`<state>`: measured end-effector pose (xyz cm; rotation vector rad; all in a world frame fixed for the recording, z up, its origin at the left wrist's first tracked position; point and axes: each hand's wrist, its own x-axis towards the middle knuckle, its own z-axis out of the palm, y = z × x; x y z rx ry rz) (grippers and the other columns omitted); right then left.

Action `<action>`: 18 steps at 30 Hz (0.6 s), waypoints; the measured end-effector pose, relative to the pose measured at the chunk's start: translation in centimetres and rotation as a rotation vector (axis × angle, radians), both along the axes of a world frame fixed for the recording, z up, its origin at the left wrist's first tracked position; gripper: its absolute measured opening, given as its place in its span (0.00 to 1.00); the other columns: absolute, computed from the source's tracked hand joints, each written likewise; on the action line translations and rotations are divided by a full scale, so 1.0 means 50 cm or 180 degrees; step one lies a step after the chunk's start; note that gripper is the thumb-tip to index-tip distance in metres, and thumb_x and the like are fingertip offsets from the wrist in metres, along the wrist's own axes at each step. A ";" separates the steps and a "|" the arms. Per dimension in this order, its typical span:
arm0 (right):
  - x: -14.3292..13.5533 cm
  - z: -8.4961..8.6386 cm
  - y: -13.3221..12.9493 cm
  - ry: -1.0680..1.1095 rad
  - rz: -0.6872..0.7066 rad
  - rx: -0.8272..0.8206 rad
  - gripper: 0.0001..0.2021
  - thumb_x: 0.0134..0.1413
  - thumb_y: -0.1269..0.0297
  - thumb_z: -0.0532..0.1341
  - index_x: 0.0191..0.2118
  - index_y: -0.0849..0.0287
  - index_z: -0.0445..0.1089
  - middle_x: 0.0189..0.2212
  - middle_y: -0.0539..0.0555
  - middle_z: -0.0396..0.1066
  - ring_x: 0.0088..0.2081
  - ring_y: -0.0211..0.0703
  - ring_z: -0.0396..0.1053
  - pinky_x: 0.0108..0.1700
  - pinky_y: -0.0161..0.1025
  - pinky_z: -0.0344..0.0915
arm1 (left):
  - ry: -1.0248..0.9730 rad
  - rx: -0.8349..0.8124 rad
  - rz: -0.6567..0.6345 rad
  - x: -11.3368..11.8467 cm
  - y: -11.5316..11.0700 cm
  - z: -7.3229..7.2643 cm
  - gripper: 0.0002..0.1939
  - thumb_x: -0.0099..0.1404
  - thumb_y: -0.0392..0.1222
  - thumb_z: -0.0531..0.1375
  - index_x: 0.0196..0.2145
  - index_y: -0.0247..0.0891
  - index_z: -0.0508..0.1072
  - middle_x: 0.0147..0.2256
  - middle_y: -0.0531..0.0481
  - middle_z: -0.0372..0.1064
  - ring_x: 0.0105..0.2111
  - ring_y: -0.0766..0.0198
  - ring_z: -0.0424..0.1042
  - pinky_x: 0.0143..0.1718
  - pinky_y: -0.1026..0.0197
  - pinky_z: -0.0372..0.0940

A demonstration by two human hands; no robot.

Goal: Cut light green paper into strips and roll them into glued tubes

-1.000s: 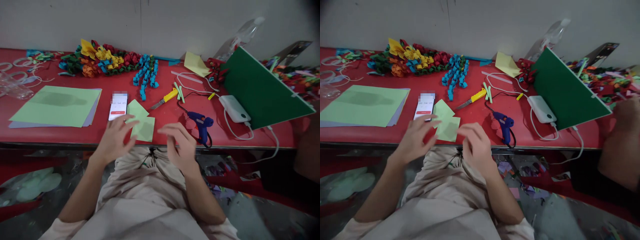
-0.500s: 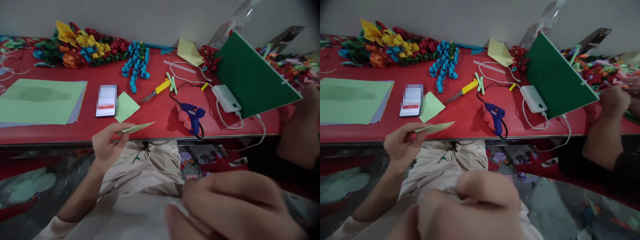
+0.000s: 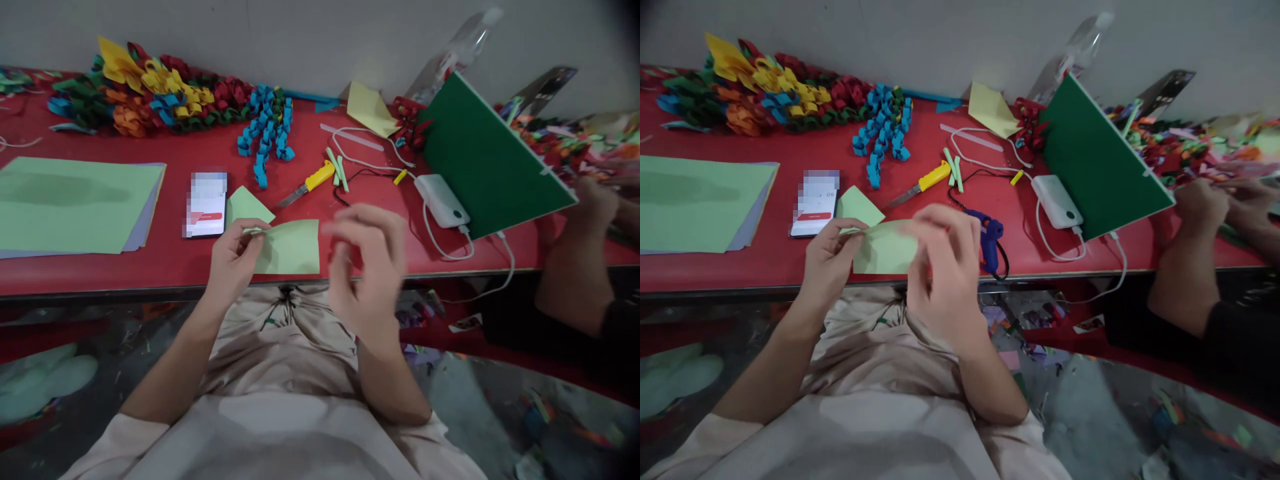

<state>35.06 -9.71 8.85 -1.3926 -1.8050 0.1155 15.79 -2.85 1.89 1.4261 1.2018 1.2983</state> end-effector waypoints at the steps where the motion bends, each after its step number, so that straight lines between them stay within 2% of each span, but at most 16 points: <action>1: -0.001 -0.026 0.037 0.0246 0.0025 -0.0059 0.19 0.65 0.65 0.57 0.60 0.53 0.65 0.57 0.62 0.66 0.57 0.55 0.67 0.52 0.52 0.71 | 0.0033 0.0013 0.0008 0.000 0.001 -0.002 0.06 0.66 0.42 0.61 0.40 0.42 0.76 0.27 0.54 0.66 0.21 0.69 0.57 0.21 0.65 0.49; 3: -0.002 -0.074 0.087 0.0877 0.0268 -0.0423 0.19 0.63 0.63 0.60 0.59 0.55 0.68 0.52 0.60 0.72 0.49 0.50 0.72 0.46 0.46 0.73 | 0.0076 0.0058 0.0000 -0.004 0.002 -0.005 0.06 0.66 0.40 0.60 0.38 0.42 0.77 0.27 0.53 0.67 0.22 0.69 0.58 0.22 0.65 0.49; 6: 0.003 -0.121 0.109 0.1580 0.0727 -0.1061 0.13 0.60 0.67 0.59 0.48 0.55 0.77 0.39 0.53 0.79 0.36 0.41 0.73 0.36 0.37 0.70 | 0.0103 0.0030 -0.0210 -0.012 0.002 -0.004 0.06 0.64 0.39 0.60 0.37 0.41 0.78 0.29 0.52 0.68 0.22 0.69 0.58 0.22 0.65 0.50; 8: 0.008 -0.130 0.106 0.1805 0.0873 -0.1143 0.15 0.57 0.71 0.58 0.43 0.54 0.80 0.38 0.51 0.79 0.34 0.40 0.72 0.34 0.36 0.68 | 0.0081 -0.0071 -0.0409 -0.014 0.002 0.000 0.06 0.65 0.41 0.61 0.37 0.41 0.78 0.26 0.52 0.65 0.21 0.69 0.54 0.20 0.64 0.48; 10: 0.013 -0.128 0.102 0.1880 0.0970 -0.1124 0.16 0.55 0.72 0.57 0.42 0.54 0.81 0.38 0.51 0.79 0.34 0.39 0.72 0.33 0.35 0.66 | 0.0099 -0.0137 -0.0405 -0.011 0.001 0.004 0.07 0.66 0.45 0.62 0.35 0.41 0.77 0.23 0.55 0.59 0.19 0.70 0.50 0.19 0.64 0.45; 14: 0.015 -0.124 0.107 0.1951 0.1106 -0.1372 0.13 0.59 0.65 0.59 0.44 0.55 0.80 0.33 0.51 0.78 0.29 0.38 0.70 0.28 0.35 0.63 | 0.0164 -0.0089 -0.0172 0.003 0.000 0.003 0.10 0.63 0.47 0.67 0.40 0.41 0.77 0.22 0.57 0.58 0.19 0.71 0.50 0.19 0.65 0.44; 18: 0.004 -0.139 0.124 0.2160 0.0876 -0.1246 0.11 0.55 0.59 0.67 0.43 0.55 0.79 0.38 0.53 0.80 0.36 0.42 0.73 0.35 0.37 0.68 | 0.0270 -0.0154 -0.0226 0.004 0.003 -0.001 0.13 0.63 0.48 0.67 0.44 0.42 0.78 0.21 0.57 0.57 0.20 0.71 0.51 0.20 0.65 0.46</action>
